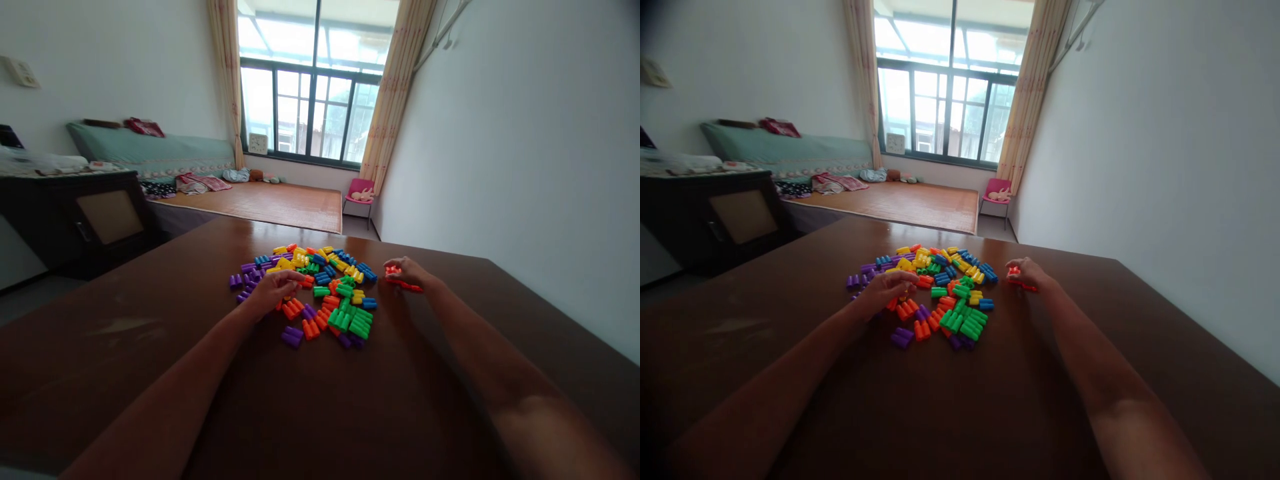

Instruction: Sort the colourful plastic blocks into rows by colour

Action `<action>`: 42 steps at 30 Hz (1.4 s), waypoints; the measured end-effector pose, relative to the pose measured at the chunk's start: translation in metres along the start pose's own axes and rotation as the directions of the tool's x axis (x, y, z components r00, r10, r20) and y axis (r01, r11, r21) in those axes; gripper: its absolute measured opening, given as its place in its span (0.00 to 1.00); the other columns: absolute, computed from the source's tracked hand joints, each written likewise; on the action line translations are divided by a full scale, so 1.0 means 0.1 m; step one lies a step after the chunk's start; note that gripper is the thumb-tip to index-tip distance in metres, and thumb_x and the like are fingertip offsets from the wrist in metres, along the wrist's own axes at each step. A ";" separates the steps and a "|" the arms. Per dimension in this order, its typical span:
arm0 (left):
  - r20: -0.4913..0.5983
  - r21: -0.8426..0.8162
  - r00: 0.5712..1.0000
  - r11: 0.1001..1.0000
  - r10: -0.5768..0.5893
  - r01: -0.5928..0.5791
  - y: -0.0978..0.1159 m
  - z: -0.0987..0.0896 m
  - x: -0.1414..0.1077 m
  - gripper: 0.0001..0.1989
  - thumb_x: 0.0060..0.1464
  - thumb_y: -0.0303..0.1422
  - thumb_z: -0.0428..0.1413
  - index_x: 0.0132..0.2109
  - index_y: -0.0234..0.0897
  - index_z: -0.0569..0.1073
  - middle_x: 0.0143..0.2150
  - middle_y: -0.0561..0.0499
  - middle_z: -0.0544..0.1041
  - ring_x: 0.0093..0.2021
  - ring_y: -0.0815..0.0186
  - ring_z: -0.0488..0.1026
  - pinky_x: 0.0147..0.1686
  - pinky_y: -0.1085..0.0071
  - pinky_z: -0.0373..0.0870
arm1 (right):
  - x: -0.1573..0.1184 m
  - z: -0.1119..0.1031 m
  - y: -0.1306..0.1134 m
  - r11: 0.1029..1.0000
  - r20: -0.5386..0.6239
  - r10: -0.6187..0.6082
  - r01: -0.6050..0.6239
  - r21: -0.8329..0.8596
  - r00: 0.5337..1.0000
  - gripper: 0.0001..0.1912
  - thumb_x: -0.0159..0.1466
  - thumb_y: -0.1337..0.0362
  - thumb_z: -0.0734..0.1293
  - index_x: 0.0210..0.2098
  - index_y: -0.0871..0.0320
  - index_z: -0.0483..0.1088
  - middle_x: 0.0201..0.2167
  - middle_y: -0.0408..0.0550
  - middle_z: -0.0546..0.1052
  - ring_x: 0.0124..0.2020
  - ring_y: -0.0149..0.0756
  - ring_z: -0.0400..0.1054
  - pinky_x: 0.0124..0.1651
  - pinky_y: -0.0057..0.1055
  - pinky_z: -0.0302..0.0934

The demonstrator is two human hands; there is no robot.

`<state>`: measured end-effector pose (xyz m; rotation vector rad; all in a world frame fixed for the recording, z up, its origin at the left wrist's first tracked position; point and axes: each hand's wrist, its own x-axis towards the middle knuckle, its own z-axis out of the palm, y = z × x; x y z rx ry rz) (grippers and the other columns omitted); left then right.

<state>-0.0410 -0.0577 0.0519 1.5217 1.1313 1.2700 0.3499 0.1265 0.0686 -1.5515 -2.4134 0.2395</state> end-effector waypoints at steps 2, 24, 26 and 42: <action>-0.035 0.017 0.999 1.000 0.005 -0.004 0.05 -0.03 -0.01 0.18 0.48 0.42 0.60 0.42 0.34 0.78 0.38 0.46 0.80 0.34 0.63 0.76 0.34 0.69 0.73 | -0.05 0.00 -0.03 0.999 0.006 0.028 -0.028 -0.016 1.000 0.19 0.50 0.60 0.74 0.43 0.52 0.78 0.41 0.48 0.78 0.43 0.41 0.72 0.48 0.31 0.64; -0.225 0.672 0.948 0.740 0.223 -0.015 -0.19 -0.36 0.02 0.15 0.52 0.22 0.51 0.42 0.36 0.79 0.45 0.44 0.79 0.49 0.58 0.73 0.54 0.63 0.66 | 0.24 0.89 -2.60 0.762 -0.025 -0.642 0.642 0.079 0.766 0.26 0.53 0.73 0.70 0.51 0.51 0.72 0.48 0.49 0.76 0.51 0.43 0.67 0.57 0.43 0.59; -0.239 0.638 0.945 0.770 0.224 -0.021 -0.18 -0.36 0.04 0.15 0.52 0.22 0.51 0.43 0.35 0.78 0.45 0.43 0.79 0.49 0.57 0.74 0.53 0.63 0.67 | 0.26 0.90 -2.60 0.768 -0.027 -0.634 0.634 0.087 0.773 0.23 0.53 0.73 0.70 0.48 0.52 0.73 0.44 0.49 0.77 0.49 0.43 0.69 0.55 0.41 0.61; -0.145 -0.015 0.989 0.999 0.026 -0.028 -0.08 -0.24 0.04 0.26 0.49 0.48 0.60 0.49 0.34 0.72 0.41 0.46 0.77 0.35 0.64 0.75 0.32 0.69 0.73 | -0.16 0.55 -2.03 0.782 -0.175 -0.444 0.475 0.405 0.879 0.21 0.57 0.58 0.70 0.49 0.53 0.69 0.45 0.48 0.76 0.40 0.36 0.72 0.39 0.32 0.68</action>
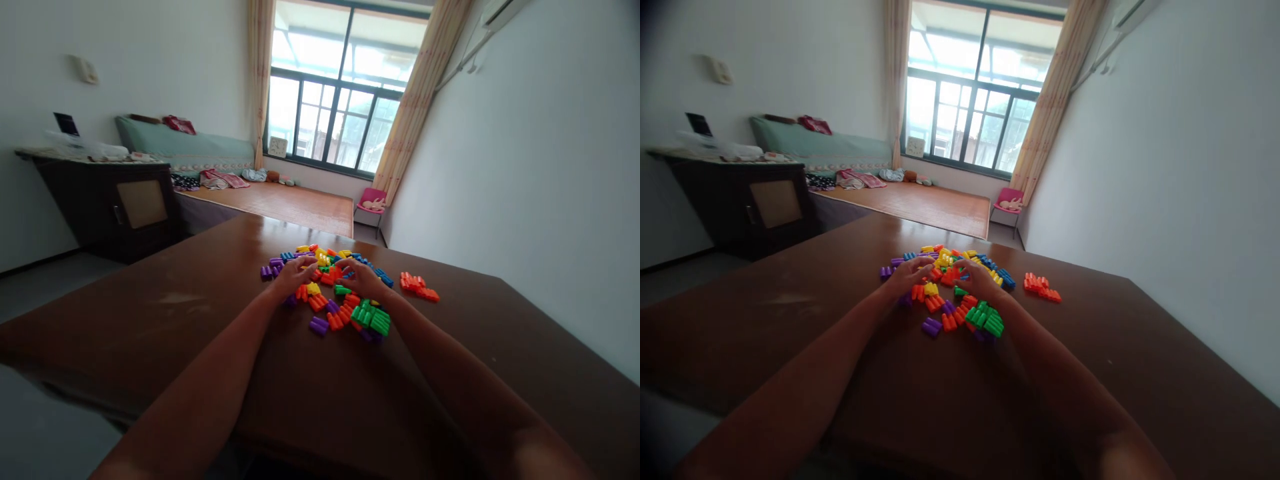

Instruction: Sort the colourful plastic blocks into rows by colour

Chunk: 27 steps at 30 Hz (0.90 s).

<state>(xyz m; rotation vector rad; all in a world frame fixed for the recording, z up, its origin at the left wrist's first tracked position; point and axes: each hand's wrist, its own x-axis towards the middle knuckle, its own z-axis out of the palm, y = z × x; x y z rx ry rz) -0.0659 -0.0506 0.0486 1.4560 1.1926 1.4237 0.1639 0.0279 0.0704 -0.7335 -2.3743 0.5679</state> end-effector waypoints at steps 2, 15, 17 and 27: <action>-0.023 0.032 1.000 0.999 0.003 -0.002 0.02 -0.01 0.00 0.26 0.48 0.48 0.60 0.48 0.34 0.73 0.40 0.47 0.77 0.35 0.64 0.76 0.32 0.70 0.72 | -0.14 -0.33 0.29 0.993 -0.056 0.107 -0.110 -0.045 0.993 0.20 0.56 0.59 0.71 0.47 0.54 0.70 0.44 0.48 0.76 0.39 0.36 0.72 0.40 0.34 0.69; -0.045 0.107 0.999 0.994 -0.021 0.026 -0.03 -0.02 0.02 0.26 0.46 0.50 0.60 0.46 0.33 0.75 0.41 0.44 0.79 0.38 0.60 0.77 0.35 0.67 0.73 | -0.56 -1.55 1.84 0.739 -0.252 0.594 -0.642 -0.204 0.764 0.18 0.51 0.65 0.72 0.43 0.59 0.74 0.41 0.53 0.79 0.39 0.40 0.73 0.41 0.33 0.67; -0.045 0.108 0.998 0.993 -0.038 0.042 -0.02 -0.02 0.01 0.26 0.46 0.50 0.60 0.46 0.34 0.75 0.42 0.44 0.79 0.39 0.60 0.77 0.35 0.67 0.73 | -0.50 -1.53 1.88 0.729 -0.206 0.623 -0.655 -0.199 0.755 0.18 0.50 0.65 0.73 0.42 0.59 0.75 0.40 0.53 0.79 0.37 0.39 0.74 0.39 0.32 0.67; -0.044 0.113 0.999 0.993 -0.032 0.036 0.00 -0.01 0.02 0.24 0.48 0.48 0.60 0.45 0.34 0.75 0.39 0.46 0.79 0.36 0.63 0.76 0.34 0.70 0.72 | -0.47 -1.63 1.92 0.751 -0.021 0.642 -0.634 -0.184 0.766 0.17 0.49 0.61 0.74 0.39 0.58 0.77 0.39 0.51 0.80 0.39 0.41 0.74 0.42 0.32 0.67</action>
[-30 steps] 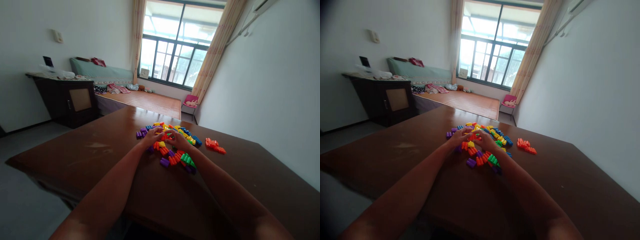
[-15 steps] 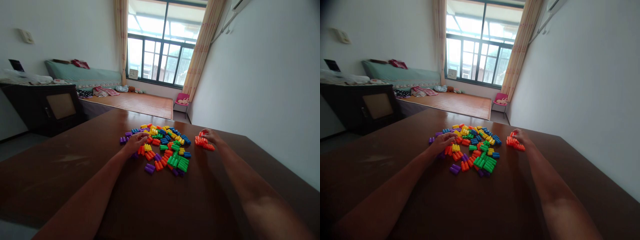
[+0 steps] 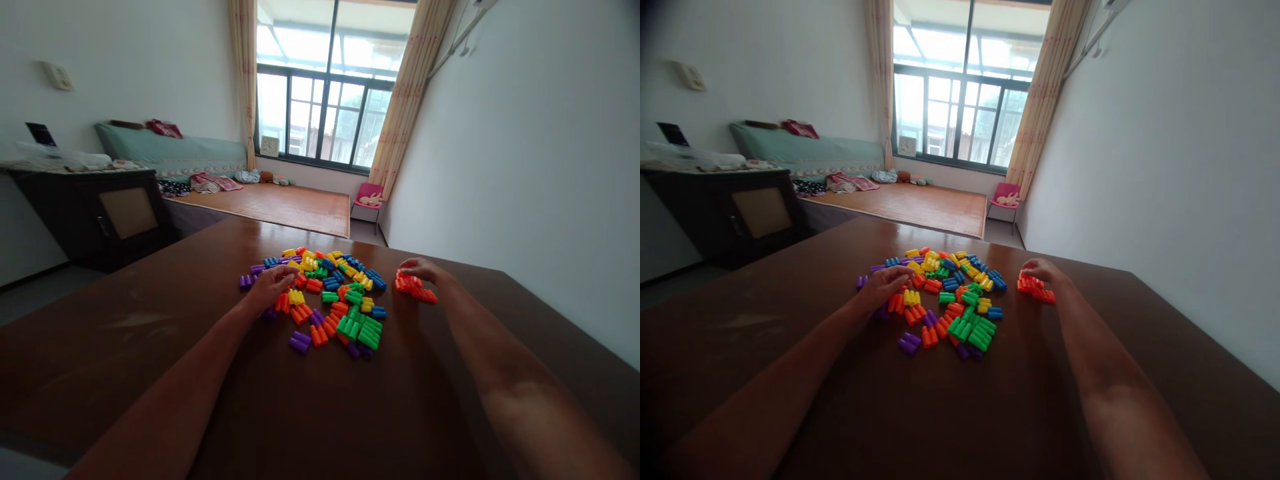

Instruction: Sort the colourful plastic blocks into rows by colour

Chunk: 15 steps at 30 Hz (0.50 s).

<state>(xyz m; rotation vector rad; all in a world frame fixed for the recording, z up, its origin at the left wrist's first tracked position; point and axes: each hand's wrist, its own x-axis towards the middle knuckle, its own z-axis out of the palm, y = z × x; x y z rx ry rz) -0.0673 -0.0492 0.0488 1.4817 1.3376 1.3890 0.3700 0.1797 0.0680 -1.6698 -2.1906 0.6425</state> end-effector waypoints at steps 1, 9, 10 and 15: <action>-0.010 -0.007 1.000 1.000 0.000 0.000 0.01 0.00 0.00 0.24 0.47 0.48 0.60 0.45 0.34 0.75 0.39 0.46 0.79 0.36 0.63 0.76 0.33 0.70 0.72 | -0.01 0.01 0.00 1.000 -0.001 0.007 -0.007 -0.005 1.000 0.16 0.50 0.61 0.73 0.39 0.59 0.77 0.39 0.51 0.80 0.39 0.41 0.74 0.42 0.32 0.66; -0.152 -0.042 0.987 0.998 0.044 -0.051 -0.02 -0.05 0.04 0.20 0.48 0.45 0.58 0.41 0.34 0.76 0.40 0.45 0.79 0.37 0.61 0.76 0.31 0.68 0.73 | -0.13 0.24 -0.56 0.972 -0.226 -0.163 0.116 -0.205 0.960 0.12 0.59 0.61 0.66 0.41 0.55 0.76 0.38 0.50 0.80 0.37 0.38 0.73 0.43 0.32 0.65; -0.156 -0.039 0.986 0.997 0.054 -0.061 -0.05 -0.05 0.05 0.19 0.48 0.44 0.58 0.41 0.33 0.76 0.40 0.45 0.79 0.37 0.61 0.76 0.32 0.68 0.73 | -0.17 0.33 -0.76 0.958 -0.214 -0.245 0.203 -0.202 0.946 0.12 0.60 0.61 0.65 0.42 0.55 0.76 0.39 0.49 0.80 0.37 0.37 0.73 0.43 0.31 0.65; -0.138 -0.004 0.987 0.997 0.078 -0.080 -0.19 -0.06 0.08 0.13 0.51 0.37 0.55 0.40 0.33 0.76 0.37 0.47 0.79 0.36 0.63 0.76 0.31 0.70 0.74 | -0.52 1.02 -1.83 0.794 0.028 -0.576 0.567 -0.219 0.817 0.11 0.62 0.60 0.65 0.42 0.55 0.75 0.39 0.47 0.79 0.38 0.36 0.72 0.43 0.29 0.63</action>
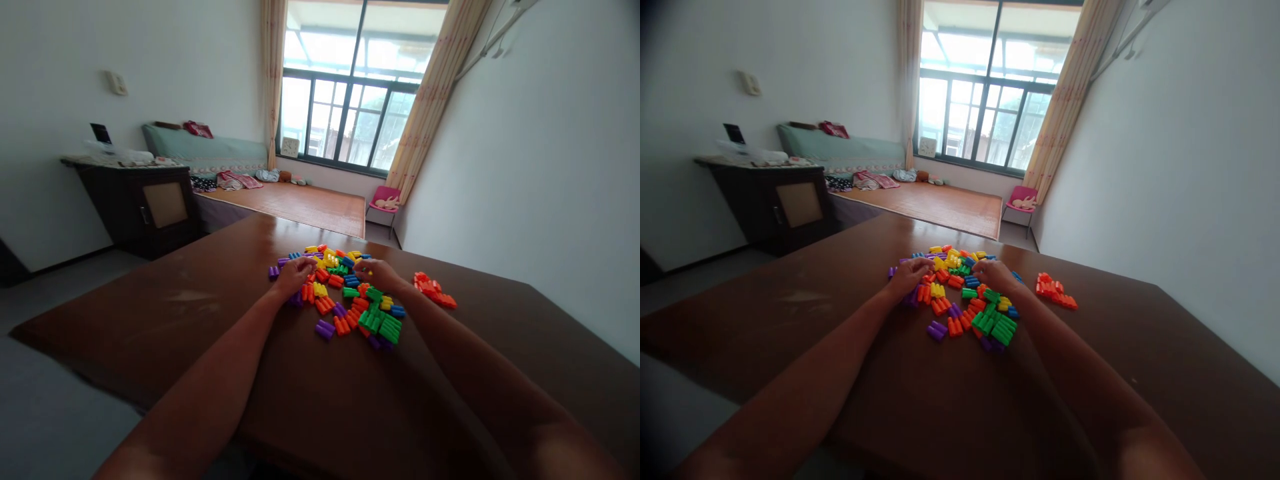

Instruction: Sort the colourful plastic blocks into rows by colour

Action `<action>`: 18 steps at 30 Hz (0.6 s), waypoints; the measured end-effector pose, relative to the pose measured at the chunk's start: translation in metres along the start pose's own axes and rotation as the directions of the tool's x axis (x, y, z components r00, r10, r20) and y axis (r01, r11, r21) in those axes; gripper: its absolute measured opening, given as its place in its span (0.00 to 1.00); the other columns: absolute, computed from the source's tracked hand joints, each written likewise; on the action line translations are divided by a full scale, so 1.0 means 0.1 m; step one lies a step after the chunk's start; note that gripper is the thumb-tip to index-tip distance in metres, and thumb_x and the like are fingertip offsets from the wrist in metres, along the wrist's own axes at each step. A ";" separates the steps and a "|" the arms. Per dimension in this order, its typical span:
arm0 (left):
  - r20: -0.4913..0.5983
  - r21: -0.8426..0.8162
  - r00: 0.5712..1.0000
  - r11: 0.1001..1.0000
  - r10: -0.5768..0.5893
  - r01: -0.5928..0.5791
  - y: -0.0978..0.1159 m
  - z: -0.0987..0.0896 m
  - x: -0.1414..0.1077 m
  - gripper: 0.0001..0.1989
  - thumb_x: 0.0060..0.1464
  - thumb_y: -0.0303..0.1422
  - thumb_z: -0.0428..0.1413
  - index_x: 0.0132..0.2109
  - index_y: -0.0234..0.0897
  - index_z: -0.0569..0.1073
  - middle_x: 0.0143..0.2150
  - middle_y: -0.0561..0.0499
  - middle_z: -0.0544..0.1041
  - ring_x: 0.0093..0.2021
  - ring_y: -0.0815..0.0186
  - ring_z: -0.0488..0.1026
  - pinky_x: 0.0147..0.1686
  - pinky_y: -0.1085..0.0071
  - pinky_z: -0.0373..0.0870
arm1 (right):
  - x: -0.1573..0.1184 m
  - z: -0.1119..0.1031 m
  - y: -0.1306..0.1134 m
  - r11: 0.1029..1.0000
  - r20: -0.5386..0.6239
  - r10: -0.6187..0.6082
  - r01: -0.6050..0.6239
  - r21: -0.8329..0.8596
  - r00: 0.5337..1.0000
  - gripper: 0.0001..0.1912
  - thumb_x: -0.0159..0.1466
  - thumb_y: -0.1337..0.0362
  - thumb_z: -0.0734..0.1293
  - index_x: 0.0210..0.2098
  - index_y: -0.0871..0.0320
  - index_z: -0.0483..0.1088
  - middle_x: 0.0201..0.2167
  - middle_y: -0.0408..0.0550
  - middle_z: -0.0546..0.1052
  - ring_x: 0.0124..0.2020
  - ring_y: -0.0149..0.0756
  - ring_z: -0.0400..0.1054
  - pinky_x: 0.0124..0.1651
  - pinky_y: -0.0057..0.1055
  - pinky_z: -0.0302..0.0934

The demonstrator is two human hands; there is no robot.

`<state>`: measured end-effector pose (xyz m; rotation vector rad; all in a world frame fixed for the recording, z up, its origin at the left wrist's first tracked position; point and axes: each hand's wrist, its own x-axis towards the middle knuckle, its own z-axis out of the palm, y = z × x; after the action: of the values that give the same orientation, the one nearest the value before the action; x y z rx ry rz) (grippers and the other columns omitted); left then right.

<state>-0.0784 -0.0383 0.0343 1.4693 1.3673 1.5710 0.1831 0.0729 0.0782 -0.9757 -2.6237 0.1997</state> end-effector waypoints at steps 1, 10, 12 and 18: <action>0.002 0.005 1.000 1.000 0.010 -0.010 -0.01 0.00 0.00 0.12 0.51 0.36 0.55 0.40 0.33 0.76 0.37 0.48 0.79 0.36 0.64 0.76 0.32 0.70 0.74 | 0.05 0.10 -0.19 0.999 0.033 -0.012 0.013 -0.033 0.999 0.12 0.63 0.58 0.65 0.42 0.55 0.75 0.39 0.48 0.79 0.39 0.37 0.72 0.43 0.29 0.63; 0.048 0.016 0.999 1.000 0.025 -0.026 0.01 0.04 0.00 0.12 0.53 0.30 0.54 0.44 0.33 0.75 0.38 0.47 0.79 0.36 0.64 0.76 0.34 0.70 0.74 | 0.21 0.42 -0.61 0.998 0.100 0.014 -0.008 -0.060 0.995 0.13 0.56 0.64 0.69 0.41 0.56 0.73 0.38 0.48 0.78 0.41 0.38 0.70 0.43 0.30 0.62; 0.065 0.075 0.997 0.996 0.042 -0.047 0.02 0.06 0.00 0.12 0.53 0.30 0.54 0.44 0.32 0.76 0.38 0.47 0.80 0.37 0.64 0.76 0.37 0.69 0.74 | 0.21 0.37 -0.60 0.995 0.025 -0.074 0.073 0.064 0.997 0.15 0.55 0.69 0.67 0.42 0.56 0.73 0.38 0.45 0.77 0.40 0.35 0.70 0.44 0.29 0.62; 0.114 0.273 0.992 0.958 0.058 -0.088 0.07 0.06 -0.05 0.12 0.52 0.26 0.54 0.43 0.31 0.76 0.42 0.45 0.80 0.42 0.62 0.76 0.46 0.68 0.72 | 0.19 0.32 -0.74 1.000 -0.053 -0.015 0.015 0.009 0.998 0.10 0.57 0.71 0.66 0.39 0.59 0.73 0.38 0.50 0.78 0.39 0.37 0.70 0.44 0.31 0.62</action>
<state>-0.0701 -0.0432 0.0382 1.7612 1.5347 1.3647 0.1128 0.0289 0.0716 -0.9454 -2.5791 0.1795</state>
